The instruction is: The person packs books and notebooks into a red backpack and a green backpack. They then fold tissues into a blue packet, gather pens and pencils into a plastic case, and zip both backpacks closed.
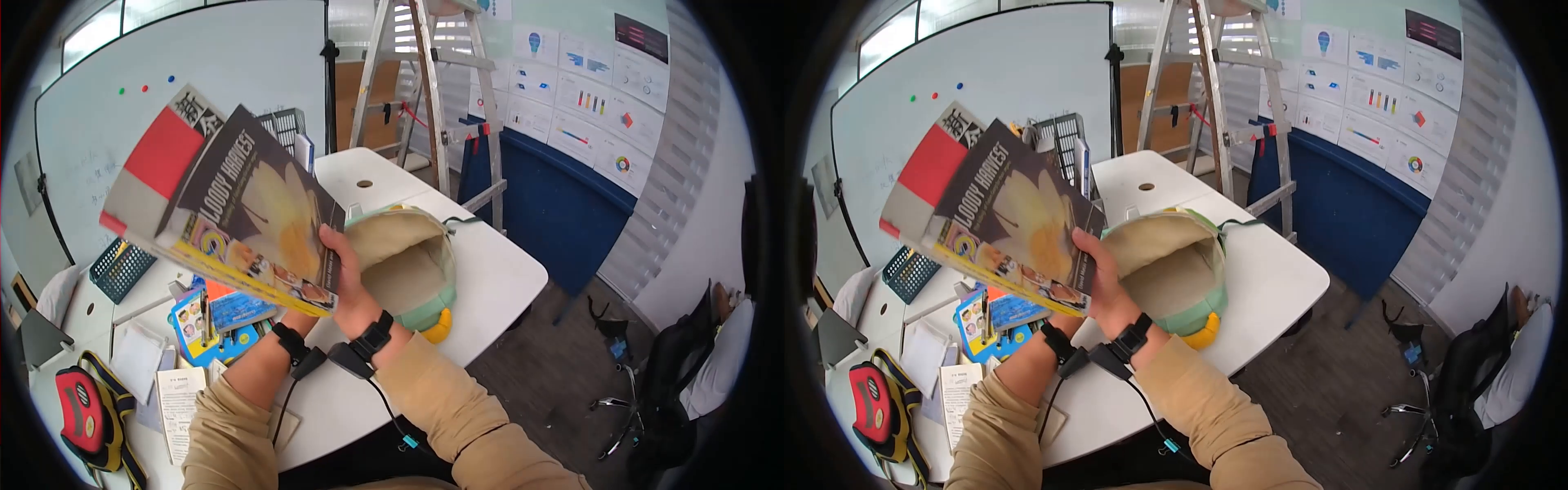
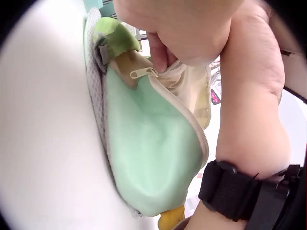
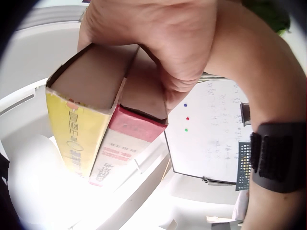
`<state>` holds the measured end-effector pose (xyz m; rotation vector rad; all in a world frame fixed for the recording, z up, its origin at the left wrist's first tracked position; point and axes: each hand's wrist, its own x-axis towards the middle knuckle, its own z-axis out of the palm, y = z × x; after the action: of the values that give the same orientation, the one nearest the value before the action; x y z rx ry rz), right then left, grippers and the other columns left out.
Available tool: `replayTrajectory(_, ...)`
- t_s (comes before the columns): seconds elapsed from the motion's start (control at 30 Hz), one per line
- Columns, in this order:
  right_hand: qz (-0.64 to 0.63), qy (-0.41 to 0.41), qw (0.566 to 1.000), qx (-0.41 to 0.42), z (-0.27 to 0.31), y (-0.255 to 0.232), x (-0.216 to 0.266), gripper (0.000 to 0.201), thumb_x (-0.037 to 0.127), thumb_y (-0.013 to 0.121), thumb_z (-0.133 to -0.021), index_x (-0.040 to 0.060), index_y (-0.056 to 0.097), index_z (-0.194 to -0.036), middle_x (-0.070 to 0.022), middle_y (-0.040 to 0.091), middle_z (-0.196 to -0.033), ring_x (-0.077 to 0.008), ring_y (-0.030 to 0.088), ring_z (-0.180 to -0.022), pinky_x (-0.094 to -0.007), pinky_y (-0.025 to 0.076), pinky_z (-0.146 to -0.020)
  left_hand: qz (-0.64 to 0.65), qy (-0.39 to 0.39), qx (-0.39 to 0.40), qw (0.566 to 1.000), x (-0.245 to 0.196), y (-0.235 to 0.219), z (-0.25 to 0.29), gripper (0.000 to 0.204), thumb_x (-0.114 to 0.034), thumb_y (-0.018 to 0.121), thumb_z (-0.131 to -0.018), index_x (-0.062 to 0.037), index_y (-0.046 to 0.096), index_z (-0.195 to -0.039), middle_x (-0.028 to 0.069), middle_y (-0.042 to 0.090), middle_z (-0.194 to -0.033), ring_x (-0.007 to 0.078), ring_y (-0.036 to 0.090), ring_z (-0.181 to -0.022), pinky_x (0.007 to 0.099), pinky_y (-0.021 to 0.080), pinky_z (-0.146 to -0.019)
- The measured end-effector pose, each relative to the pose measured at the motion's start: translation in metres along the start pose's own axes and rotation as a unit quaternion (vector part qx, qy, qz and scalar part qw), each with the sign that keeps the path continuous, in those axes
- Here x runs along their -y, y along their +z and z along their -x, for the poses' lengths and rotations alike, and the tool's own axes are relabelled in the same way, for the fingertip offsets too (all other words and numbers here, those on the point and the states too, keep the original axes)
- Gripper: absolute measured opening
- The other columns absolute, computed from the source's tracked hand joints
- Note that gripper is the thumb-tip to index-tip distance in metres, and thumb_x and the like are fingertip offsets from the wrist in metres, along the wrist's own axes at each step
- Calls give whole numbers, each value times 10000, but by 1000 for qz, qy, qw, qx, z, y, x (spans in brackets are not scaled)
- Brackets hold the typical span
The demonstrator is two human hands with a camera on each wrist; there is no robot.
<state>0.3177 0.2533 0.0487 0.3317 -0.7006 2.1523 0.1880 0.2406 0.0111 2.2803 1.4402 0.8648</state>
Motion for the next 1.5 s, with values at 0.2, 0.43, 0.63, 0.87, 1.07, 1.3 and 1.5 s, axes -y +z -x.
replayTrajectory(0.2,135,33,983,-121,46,73,43,561,392,695,-1142,4,665,-1547,-186,784,-1438,-305,782,-1283,-474,592,-1184,110,-48,-53,991,-4,-9,10,388,-276,778,-1113,18,762,-1367,106,755,-1154,167,662,-1041,391,546,-883)
replayTrajectory(0.43,187,154,936,-255,164,109,164,569,419,642,-1140,7,678,-1531,-234,814,-1382,-383,832,-1193,-529,664,-1073,275,-99,-161,943,-21,-23,-2,361,-284,758,-1142,33,804,-1309,69,796,-1023,103,686,-908,343,574,-778)
replayTrajectory(0.63,233,19,880,-414,248,138,191,608,423,658,-1114,-4,669,-1547,-228,815,-1398,-409,817,-1217,-538,639,-1100,276,-20,-326,904,-28,-12,-20,338,-284,752,-1141,44,830,-1138,112,717,-747,131,598,-687,356,524,-668)
replayTrajectory(0.87,251,49,862,-437,240,139,163,648,424,675,-1104,51,592,-1627,-185,674,-1627,-383,673,-1459,-579,525,-1238,228,39,-294,927,-47,-18,-14,304,-253,752,-1140,34,820,-1212,125,786,-917,153,678,-788,344,571,-762)
replayTrajectory(1.07,283,86,860,-415,205,130,140,700,442,680,-1136,73,485,-1697,-171,610,-1674,-369,593,-1538,-615,467,-1278,157,137,-292,933,-69,-19,-7,220,-223,808,-1086,-26,842,-1176,149,829,-1064,311,787,-934,408,622,-842)
replayTrajectory(1.3,230,37,896,-377,159,83,117,638,408,675,-1139,69,520,-1657,-136,612,-1673,-337,589,-1541,-567,441,-1308,109,218,-284,927,-81,-15,-4,179,-231,797,-1079,-72,822,-1157,125,824,-1090,356,789,-1009,443,625,-866)
replayTrajectory(1.5,305,-21,885,-352,139,30,95,677,495,629,-1159,94,483,-1684,-111,606,-1669,-288,594,-1524,-467,445,-1306,94,194,-269,939,-88,-15,1,197,-271,767,-1097,-85,790,-1158,110,798,-1079,346,768,-1010,444,614,-871)
